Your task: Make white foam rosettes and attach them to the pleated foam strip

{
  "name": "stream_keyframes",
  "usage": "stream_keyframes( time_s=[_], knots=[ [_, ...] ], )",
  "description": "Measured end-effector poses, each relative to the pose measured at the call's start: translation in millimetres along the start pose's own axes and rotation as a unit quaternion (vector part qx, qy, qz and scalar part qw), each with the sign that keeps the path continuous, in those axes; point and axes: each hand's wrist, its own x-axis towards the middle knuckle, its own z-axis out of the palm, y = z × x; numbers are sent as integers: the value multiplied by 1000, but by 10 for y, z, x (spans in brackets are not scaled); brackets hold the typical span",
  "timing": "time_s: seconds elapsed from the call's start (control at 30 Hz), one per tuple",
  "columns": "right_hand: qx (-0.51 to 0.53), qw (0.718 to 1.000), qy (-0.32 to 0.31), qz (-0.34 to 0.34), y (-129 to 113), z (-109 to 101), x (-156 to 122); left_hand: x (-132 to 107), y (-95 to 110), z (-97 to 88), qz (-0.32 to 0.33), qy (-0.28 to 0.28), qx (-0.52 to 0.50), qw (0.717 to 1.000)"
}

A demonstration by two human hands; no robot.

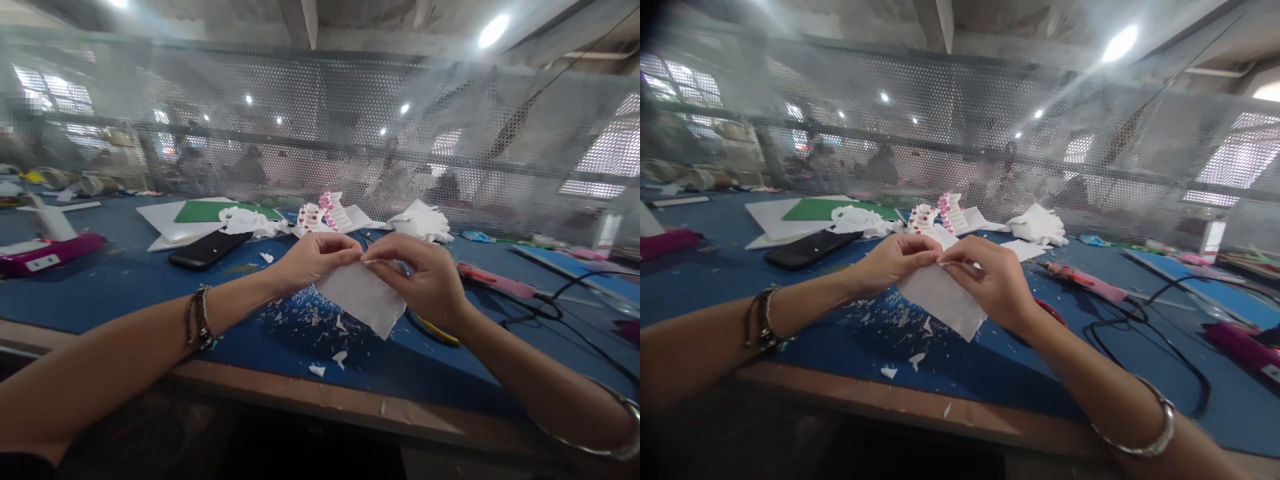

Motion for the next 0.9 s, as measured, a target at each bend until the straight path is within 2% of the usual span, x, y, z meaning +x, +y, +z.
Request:
stream_keyframes(
  time_s=[0.13,0.27,0.43,0.7,0.9],
  knots=[
    [99,990,29,100,-26,16,-2,-19,-5,8,17,-15,-20,1000],
    [178,973,29,146,-57,26,7,-18,5,22,48,-11,-15,999],
    [248,947,35,201,-85,49,8,-22,8,20,56,-15,3,998],
    [241,943,18,227,-49,88,-13,3,-23,20,93,12,-2,996],
    [213,948,16,236,-66,96,-9,0,0,38,89,26,-14,996]
  ],
)
